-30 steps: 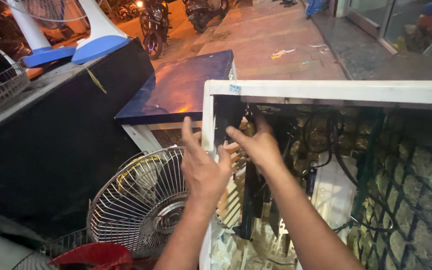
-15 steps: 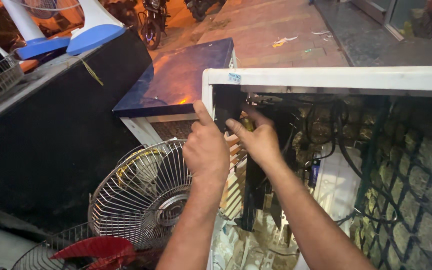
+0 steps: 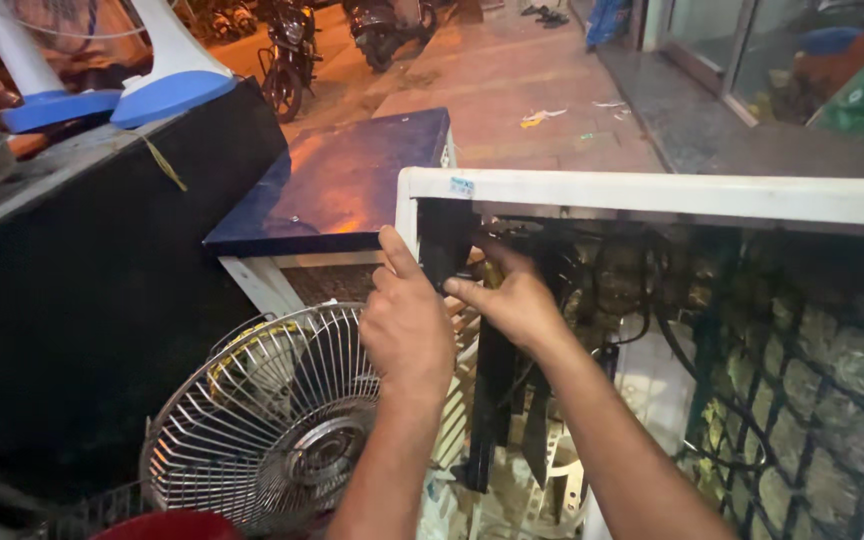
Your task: The person uses a screwdriver to tighten screws on the internal frame of a disassembled white appliance, likely a washing machine. They repeatedly adjust their grip and reposition the tool to secure the components within the machine's chassis.
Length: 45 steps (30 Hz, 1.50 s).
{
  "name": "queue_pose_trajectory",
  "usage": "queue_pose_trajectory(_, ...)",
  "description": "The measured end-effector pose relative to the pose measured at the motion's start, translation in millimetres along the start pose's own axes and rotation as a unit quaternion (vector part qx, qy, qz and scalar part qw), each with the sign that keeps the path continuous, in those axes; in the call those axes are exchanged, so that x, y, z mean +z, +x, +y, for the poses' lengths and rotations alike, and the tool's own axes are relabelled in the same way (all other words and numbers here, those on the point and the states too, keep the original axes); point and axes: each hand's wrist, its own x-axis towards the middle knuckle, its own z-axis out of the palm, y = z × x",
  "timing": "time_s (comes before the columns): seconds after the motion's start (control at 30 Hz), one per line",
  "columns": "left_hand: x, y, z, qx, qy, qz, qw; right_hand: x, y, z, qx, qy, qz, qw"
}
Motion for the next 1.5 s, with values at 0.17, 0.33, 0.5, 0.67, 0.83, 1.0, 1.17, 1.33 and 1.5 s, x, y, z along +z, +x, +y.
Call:
queue_pose_trajectory(0.17,-15,10,-19,0.025,-0.204,-0.087,0.975,0,-4,-2,0.044,0.001,0.011,0.999)
queue_pose_trajectory(0.33,-12,25,-20,0.010,-0.311,-0.049,0.949,4,-6,0,0.118,0.096,0.038,0.988)
queue_pose_trajectory(0.5,-4,45,-34,-0.022,-0.281,-0.130,0.951,5,-3,1,0.147,0.173,0.068,0.971)
queue_pose_trajectory(0.67,4,48,-50,-0.014,-0.308,-0.152,0.939,12,-2,-4,0.106,0.229,0.199,0.947)
queue_pose_trajectory(0.83,10,44,-58,0.003,-0.329,-0.143,0.934,14,12,-4,0.074,0.250,0.233,0.937)
queue_pose_trajectory(1.0,10,45,-63,0.019,-0.332,-0.124,0.935,2,49,7,0.222,-0.044,0.129,0.965)
queue_pose_trajectory(1.17,10,42,-62,0.013,-0.327,-0.125,0.937,-21,67,21,0.220,-0.291,0.138,0.921)
queue_pose_trajectory(1.33,11,39,-60,0.015,-0.325,-0.121,0.938,-16,67,39,0.089,-0.264,0.151,0.948)
queue_pose_trajectory(1.5,10,41,-56,0.002,-0.324,-0.108,0.940,-21,67,40,0.019,-0.131,0.084,0.988)
